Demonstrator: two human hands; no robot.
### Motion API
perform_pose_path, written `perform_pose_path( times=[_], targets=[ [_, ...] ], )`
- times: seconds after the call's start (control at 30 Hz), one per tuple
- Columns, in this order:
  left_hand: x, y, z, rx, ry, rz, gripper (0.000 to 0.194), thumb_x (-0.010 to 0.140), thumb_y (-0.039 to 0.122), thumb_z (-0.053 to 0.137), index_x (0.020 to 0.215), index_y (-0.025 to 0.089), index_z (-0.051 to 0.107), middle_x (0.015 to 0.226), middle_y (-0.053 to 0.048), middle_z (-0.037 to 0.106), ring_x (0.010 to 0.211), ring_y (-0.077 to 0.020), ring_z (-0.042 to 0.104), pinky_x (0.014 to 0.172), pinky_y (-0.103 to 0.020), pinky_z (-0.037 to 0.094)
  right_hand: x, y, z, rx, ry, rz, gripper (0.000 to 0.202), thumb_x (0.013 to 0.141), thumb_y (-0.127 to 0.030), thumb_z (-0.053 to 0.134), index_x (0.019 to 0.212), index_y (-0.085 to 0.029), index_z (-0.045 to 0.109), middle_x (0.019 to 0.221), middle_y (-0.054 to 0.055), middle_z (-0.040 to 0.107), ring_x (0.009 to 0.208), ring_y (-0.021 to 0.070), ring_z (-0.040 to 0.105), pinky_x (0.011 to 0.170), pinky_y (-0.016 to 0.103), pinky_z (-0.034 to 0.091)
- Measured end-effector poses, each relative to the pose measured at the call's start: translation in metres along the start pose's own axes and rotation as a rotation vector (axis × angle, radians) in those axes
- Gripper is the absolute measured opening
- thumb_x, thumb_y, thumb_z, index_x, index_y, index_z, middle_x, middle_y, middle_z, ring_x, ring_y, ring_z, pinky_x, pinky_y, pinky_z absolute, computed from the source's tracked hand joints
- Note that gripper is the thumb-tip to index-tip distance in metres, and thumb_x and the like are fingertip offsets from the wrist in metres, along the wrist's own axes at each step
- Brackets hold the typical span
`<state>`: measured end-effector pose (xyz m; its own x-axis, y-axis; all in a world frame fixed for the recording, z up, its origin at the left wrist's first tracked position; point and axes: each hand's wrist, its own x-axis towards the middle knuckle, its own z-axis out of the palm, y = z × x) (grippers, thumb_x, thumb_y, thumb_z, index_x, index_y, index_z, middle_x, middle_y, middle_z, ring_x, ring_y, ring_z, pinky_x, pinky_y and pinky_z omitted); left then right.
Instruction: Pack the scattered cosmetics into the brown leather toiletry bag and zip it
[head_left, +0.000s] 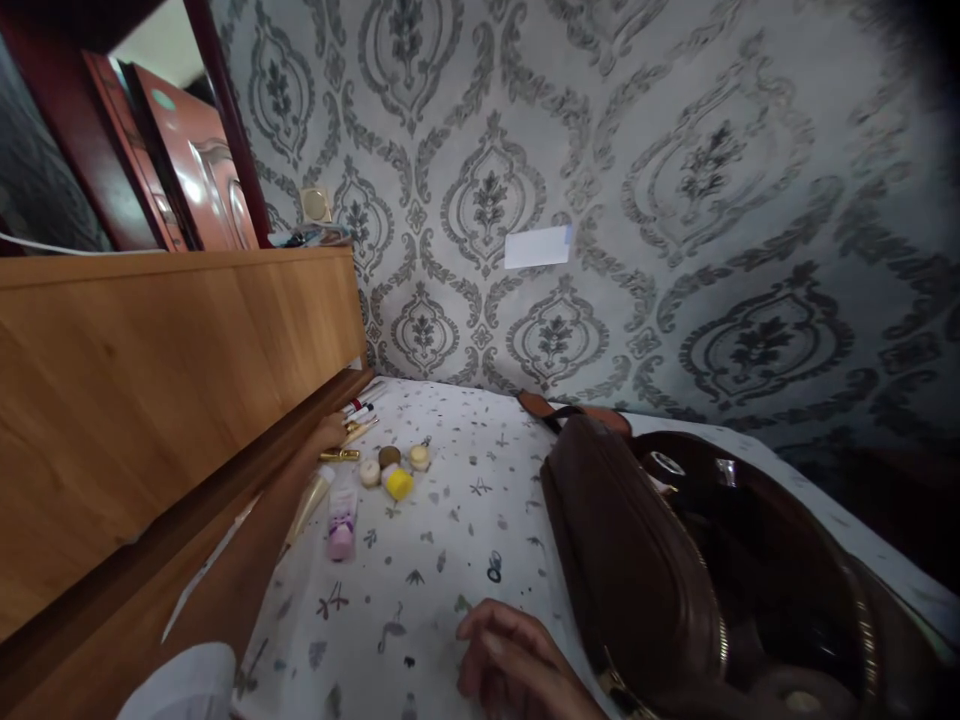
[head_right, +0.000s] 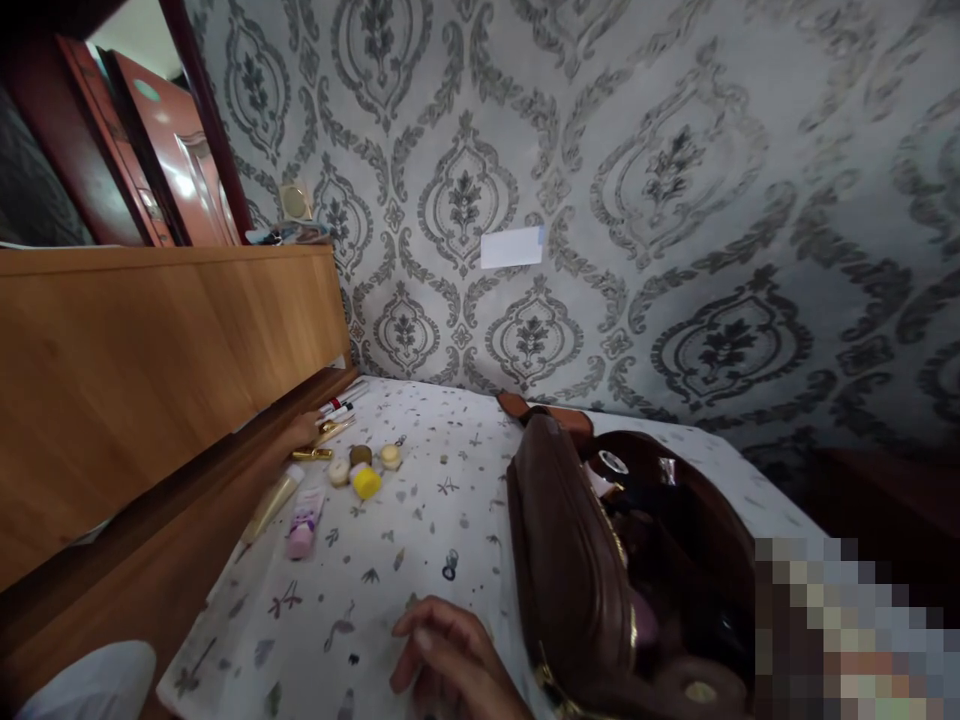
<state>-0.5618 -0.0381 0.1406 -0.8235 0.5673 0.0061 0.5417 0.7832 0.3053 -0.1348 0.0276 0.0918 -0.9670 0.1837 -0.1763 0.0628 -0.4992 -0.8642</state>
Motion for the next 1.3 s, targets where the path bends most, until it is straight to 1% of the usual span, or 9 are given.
perform_pose_path(
  times=[0.2,0.3,0.53,0.63,0.83,1.0,1.1,1.2,1.3],
  targets=[
    [0.018,-0.020,0.003,-0.035,0.095,0.027,0.032,0.093,0.035,0.058,0.116,0.015,0.060,0.119,-0.009,0.062,0.105,-0.0221,0.061,0.089,-0.042,0.054,-0.001,-0.001,-0.001,0.018,0.016,-0.007,0.039,0.078,-0.053,0.069,0.089,-0.016,0.065,0.068,0.005,0.066,0.056,0.0102,0.051,0.056,0.023,0.035],
    [0.024,-0.025,0.005,-0.039,0.089,0.072,0.030,0.093,0.035,0.058,0.114,0.014,0.061,0.117,-0.008,0.063,0.104,-0.0217,0.062,0.089,-0.042,0.053,-0.001,0.000,-0.002,0.033,0.013,-0.019,0.037,0.080,-0.052,0.069,0.090,-0.016,0.065,0.068,0.005,0.066,0.059,0.0107,0.053,0.056,0.022,0.037],
    [0.033,-0.023,0.017,-0.019,-0.100,0.224,0.030,0.092,0.035,0.058,0.114,0.015,0.060,0.115,-0.008,0.063,0.100,-0.0200,0.062,0.086,-0.041,0.054,0.001,-0.001,-0.001,0.036,0.030,-0.018,0.039,0.077,-0.054,0.070,0.088,-0.016,0.065,0.067,0.004,0.066,0.056,0.0101,0.053,0.055,0.022,0.036],
    [0.033,-0.020,0.019,-0.026,-0.158,0.282,0.031,0.092,0.036,0.058,0.114,0.014,0.060,0.111,-0.008,0.063,0.095,-0.0193,0.062,0.083,-0.040,0.054,0.000,-0.003,0.001,0.033,0.035,-0.019,0.040,0.076,-0.054,0.071,0.087,-0.016,0.066,0.066,0.004,0.065,0.056,0.0098,0.052,0.054,0.022,0.035],
    [0.032,-0.008,0.021,-0.006,-0.247,0.425,0.021,0.079,0.025,0.068,0.098,0.016,0.067,0.097,-0.001,0.065,0.096,-0.0186,0.060,0.085,-0.031,0.049,0.000,-0.005,0.003,0.025,0.027,-0.018,0.040,0.077,-0.054,0.071,0.088,-0.016,0.067,0.067,0.005,0.066,0.056,0.0093,0.051,0.055,0.022,0.035],
    [0.031,-0.003,0.021,0.067,-0.245,0.462,0.023,0.088,0.033,0.063,0.101,0.013,0.064,0.106,-0.006,0.064,0.100,-0.0202,0.060,0.089,-0.041,0.049,0.000,-0.005,0.004,0.034,0.038,-0.016,0.041,0.075,-0.054,0.073,0.087,-0.015,0.066,0.066,0.004,0.066,0.056,0.0093,0.052,0.054,0.021,0.035],
    [0.027,-0.002,0.021,0.091,-0.224,0.461,0.024,0.090,0.035,0.061,0.100,0.013,0.063,0.106,-0.007,0.064,0.099,-0.0198,0.061,0.088,-0.042,0.050,-0.001,-0.005,0.005,0.037,0.031,-0.019,0.041,0.075,-0.054,0.073,0.087,-0.016,0.066,0.066,0.004,0.066,0.056,0.0096,0.053,0.055,0.022,0.037],
    [0.021,-0.002,0.019,0.078,-0.195,0.455,0.019,0.087,0.030,0.063,0.096,0.014,0.064,0.102,-0.005,0.065,0.096,-0.0184,0.061,0.086,-0.036,0.050,-0.003,-0.005,0.006,0.025,0.023,-0.019,0.041,0.075,-0.054,0.072,0.088,-0.016,0.066,0.068,0.005,0.067,0.056,0.0092,0.053,0.056,0.022,0.038],
    [0.017,-0.003,0.017,0.045,-0.143,0.418,0.024,0.087,0.025,0.058,0.109,0.018,0.063,0.103,-0.003,0.066,0.092,-0.0158,0.062,0.079,-0.026,0.048,-0.004,-0.005,0.006,0.023,0.024,-0.015,0.041,0.075,-0.054,0.072,0.088,-0.016,0.066,0.068,0.004,0.067,0.054,0.0082,0.051,0.054,0.021,0.036]
  ],
)
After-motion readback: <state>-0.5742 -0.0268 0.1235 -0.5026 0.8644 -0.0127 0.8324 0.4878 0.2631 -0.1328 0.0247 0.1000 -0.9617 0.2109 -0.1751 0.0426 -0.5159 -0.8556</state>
